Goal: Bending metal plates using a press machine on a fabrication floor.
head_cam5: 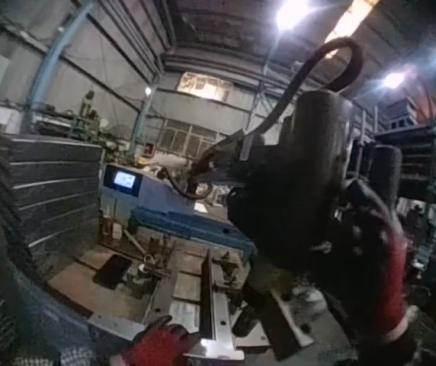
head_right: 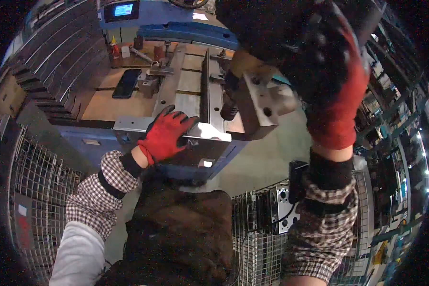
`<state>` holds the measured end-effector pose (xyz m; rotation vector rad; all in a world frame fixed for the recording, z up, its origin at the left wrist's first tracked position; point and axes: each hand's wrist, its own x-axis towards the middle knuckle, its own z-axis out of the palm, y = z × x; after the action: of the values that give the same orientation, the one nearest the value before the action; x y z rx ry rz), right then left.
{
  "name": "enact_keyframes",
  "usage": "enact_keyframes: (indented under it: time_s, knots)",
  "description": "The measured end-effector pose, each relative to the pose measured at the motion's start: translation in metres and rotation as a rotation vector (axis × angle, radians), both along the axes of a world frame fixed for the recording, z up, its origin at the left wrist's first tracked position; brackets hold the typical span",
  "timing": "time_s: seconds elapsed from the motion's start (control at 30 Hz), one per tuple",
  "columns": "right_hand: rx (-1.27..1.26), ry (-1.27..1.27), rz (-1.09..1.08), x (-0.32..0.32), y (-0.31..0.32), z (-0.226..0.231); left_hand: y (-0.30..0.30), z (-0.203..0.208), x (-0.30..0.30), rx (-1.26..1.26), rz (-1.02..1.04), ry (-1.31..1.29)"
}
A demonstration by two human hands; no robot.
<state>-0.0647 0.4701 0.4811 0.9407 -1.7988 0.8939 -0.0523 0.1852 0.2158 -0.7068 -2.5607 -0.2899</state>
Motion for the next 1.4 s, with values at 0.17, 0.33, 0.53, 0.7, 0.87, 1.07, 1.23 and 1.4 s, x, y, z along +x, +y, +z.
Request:
enact_keyframes:
  time_s: [0.17, 0.33, 0.53, 0.7, 0.87, 1.07, 1.23, 1.4]
  knots:
    - [0.372, 0.479, -0.391, 0.010, -0.030, -0.021, -0.002, -0.001, -0.003, 0.025, -0.022, -0.003]
    - [0.230, 0.548, -0.223, -0.014, -0.036, -0.036, 0.000, -0.005, -0.003, 0.036, -0.037, 0.025]
    - [-0.266, -0.430, 0.504, 0.023, -0.053, -0.041, -0.007, -0.010, 0.000, 0.045, -0.022, 0.025]
    - [-0.516, -0.499, 0.688, 0.015, -0.066, -0.054, -0.002, -0.008, -0.002, -0.035, 0.000, -0.027]
    - [-0.008, 0.132, -0.209, 0.020, -0.074, -0.058, -0.005, -0.018, -0.005, 0.027, -0.016, 0.068]
    - [0.131, 0.191, -0.157, 0.020, -0.071, -0.053, 0.000, -0.008, -0.006, 0.057, -0.016, -0.041]
    - [0.180, 0.228, -0.165, 0.022, -0.070, -0.056, -0.003, -0.011, -0.001, 0.048, 0.038, 0.027]
    - [0.221, 0.246, -0.190, 0.024, -0.068, -0.055, 0.000, -0.005, -0.001, 0.016, 0.059, -0.090]
